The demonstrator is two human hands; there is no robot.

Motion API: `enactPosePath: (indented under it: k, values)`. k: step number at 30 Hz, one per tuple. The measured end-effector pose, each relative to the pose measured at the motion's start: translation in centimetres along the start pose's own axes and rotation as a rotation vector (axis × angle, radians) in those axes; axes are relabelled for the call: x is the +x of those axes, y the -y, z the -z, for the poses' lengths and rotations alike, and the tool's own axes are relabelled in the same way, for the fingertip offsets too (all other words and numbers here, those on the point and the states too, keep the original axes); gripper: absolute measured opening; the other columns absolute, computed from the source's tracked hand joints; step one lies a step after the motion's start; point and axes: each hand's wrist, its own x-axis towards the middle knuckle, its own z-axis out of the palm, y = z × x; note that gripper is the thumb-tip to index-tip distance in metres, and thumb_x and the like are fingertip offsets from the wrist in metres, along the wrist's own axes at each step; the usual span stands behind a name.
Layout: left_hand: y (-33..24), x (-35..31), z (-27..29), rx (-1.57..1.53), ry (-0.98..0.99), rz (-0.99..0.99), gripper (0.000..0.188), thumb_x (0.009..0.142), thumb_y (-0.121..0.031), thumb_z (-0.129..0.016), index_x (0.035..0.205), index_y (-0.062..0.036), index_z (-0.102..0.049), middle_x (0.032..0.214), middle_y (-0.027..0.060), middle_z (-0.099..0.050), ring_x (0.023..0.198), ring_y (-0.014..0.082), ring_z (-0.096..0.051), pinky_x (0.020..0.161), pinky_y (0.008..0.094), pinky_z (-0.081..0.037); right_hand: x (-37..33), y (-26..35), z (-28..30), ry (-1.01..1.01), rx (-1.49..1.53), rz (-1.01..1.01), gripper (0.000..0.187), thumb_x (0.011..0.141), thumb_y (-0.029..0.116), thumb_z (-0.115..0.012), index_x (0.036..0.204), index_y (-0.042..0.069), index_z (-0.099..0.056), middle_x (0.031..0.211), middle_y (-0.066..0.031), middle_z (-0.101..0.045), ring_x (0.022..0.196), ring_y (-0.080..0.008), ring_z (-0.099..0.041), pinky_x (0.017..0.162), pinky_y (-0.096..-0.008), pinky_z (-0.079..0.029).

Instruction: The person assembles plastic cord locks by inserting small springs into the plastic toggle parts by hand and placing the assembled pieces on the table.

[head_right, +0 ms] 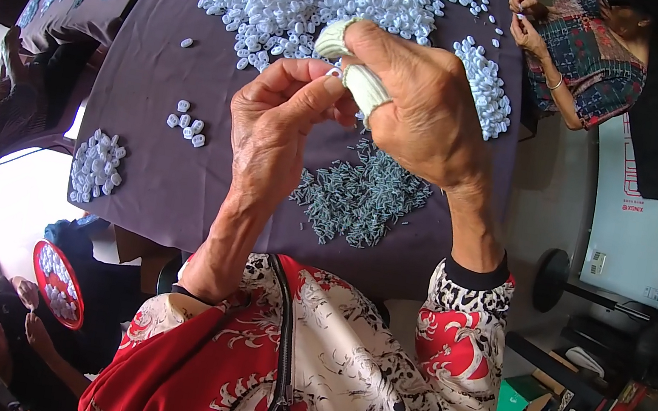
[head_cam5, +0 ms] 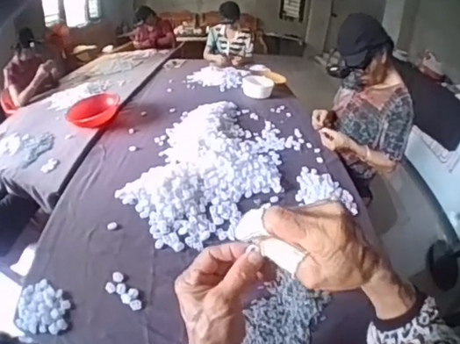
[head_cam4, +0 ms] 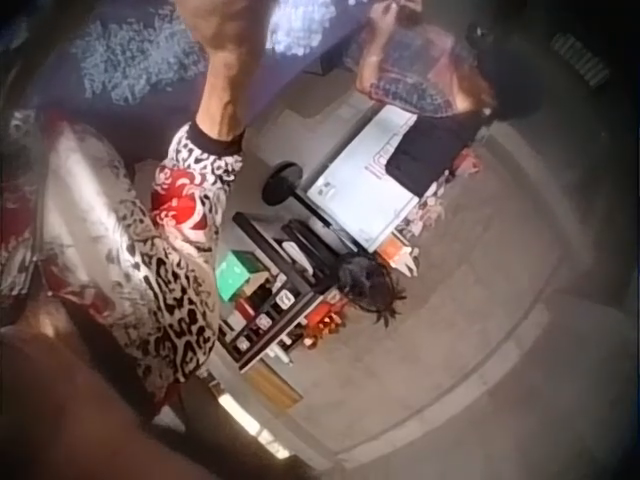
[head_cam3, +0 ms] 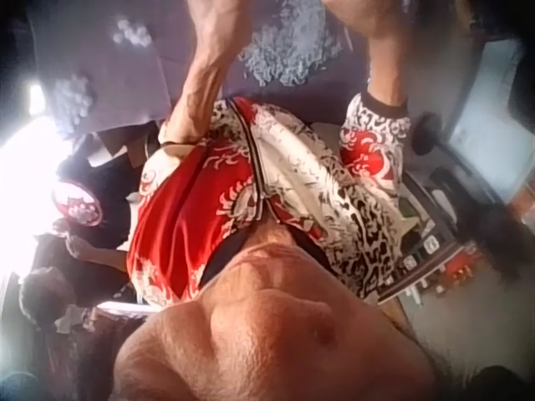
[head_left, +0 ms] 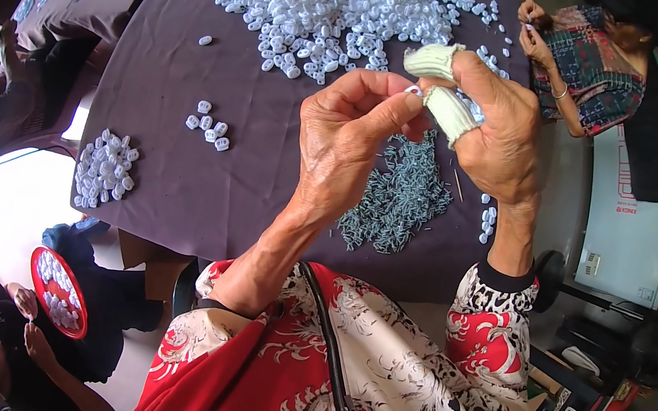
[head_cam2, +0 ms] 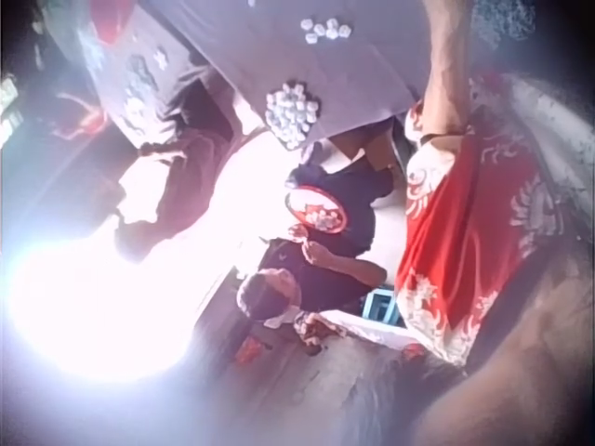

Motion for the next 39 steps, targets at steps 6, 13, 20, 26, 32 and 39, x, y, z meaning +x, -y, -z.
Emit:
enactPosePath:
  k: [6, 13, 20, 26, 32, 39]
  values:
    - [0.4, 0.4, 0.2, -0.139, -0.043, 0.065, 0.012, 0.078, -0.006, -0.062, 0.085, 0.0024, -0.057, 0.075, 0.0088, -0.061, 0.064, 0.0155, -0.059, 0.06, 0.027, -0.05, -0.6, -2.1, -0.3, -0.12, 0.644, -0.278, 0.024, 0.082, 0.007, -0.045, 0.102, -0.004, -0.054, 0.085, -0.0099, -0.062, 0.08, -0.0141, -0.06, 0.077, -0.0252, -0.046]
    - [0.8, 0.8, 1.6, -0.176, -0.077, 0.102, 0.01, 0.079, -0.003, -0.06, 0.084, 0.0033, -0.057, 0.075, 0.0105, -0.061, 0.067, 0.0163, -0.059, 0.061, 0.0274, -0.051, -1.1, -2.5, -2.1, -0.076, 0.635, -0.373, 0.023, 0.079, 0.003, -0.044, 0.097, -0.004, -0.056, 0.083, -0.0091, -0.062, 0.077, -0.0135, -0.06, 0.075, -0.0246, -0.046]
    - [-0.9, 2.2, 4.0, -0.187, -0.115, -0.007, 0.009, 0.08, -0.005, -0.059, 0.083, 0.0024, -0.057, 0.075, 0.0105, -0.061, 0.064, 0.0156, -0.059, 0.059, 0.026, -0.05, -3.4, -7.9, -8.5, 0.035, 0.564, -0.515, 0.013, 0.08, 0.003, -0.051, 0.091, 0.0, -0.058, 0.076, -0.0052, -0.061, 0.069, -0.0095, -0.056, 0.065, -0.0228, -0.047]
    - [-1.5, 2.5, 5.9, -0.179, -0.13, -0.089, 0.012, 0.08, -0.005, -0.059, 0.089, 0.0027, -0.057, 0.079, 0.0104, -0.061, 0.068, 0.0168, -0.06, 0.061, 0.0266, -0.05, -5.3, -11.7, -13.5, -0.001, 0.063, -0.423, 0.017, 0.074, 0.001, -0.051, 0.09, 0.002, -0.058, 0.075, -0.0118, -0.06, 0.066, -0.0227, -0.058, 0.062, -0.031, -0.045]
    - [-1.9, 2.0, 5.8, -0.133, -0.13, -0.06, 0.014, 0.079, -0.003, -0.059, 0.091, 0.0032, -0.058, 0.078, 0.0102, -0.061, 0.068, 0.0157, -0.059, 0.062, 0.0265, -0.049, -3.3, -13.8, -16.4, -0.052, -0.275, -0.354, 0.027, 0.064, -0.004, -0.045, 0.089, -0.001, -0.057, 0.084, -0.0146, -0.057, 0.083, -0.0345, -0.053, 0.072, -0.0397, -0.043]
    - [-1.8, 2.4, 7.0, -0.093, -0.141, -0.036, 0.014, 0.083, -0.005, -0.055, 0.095, 0.0012, -0.057, 0.084, 0.0099, -0.06, 0.073, 0.0153, -0.058, 0.067, 0.0267, -0.049, -3.4, -13.0, -15.9, 0.012, 0.087, -0.221, 0.021, 0.07, -0.001, -0.05, 0.088, 0.001, -0.06, 0.085, -0.0162, -0.059, 0.077, -0.0333, -0.057, 0.068, -0.0355, -0.046]
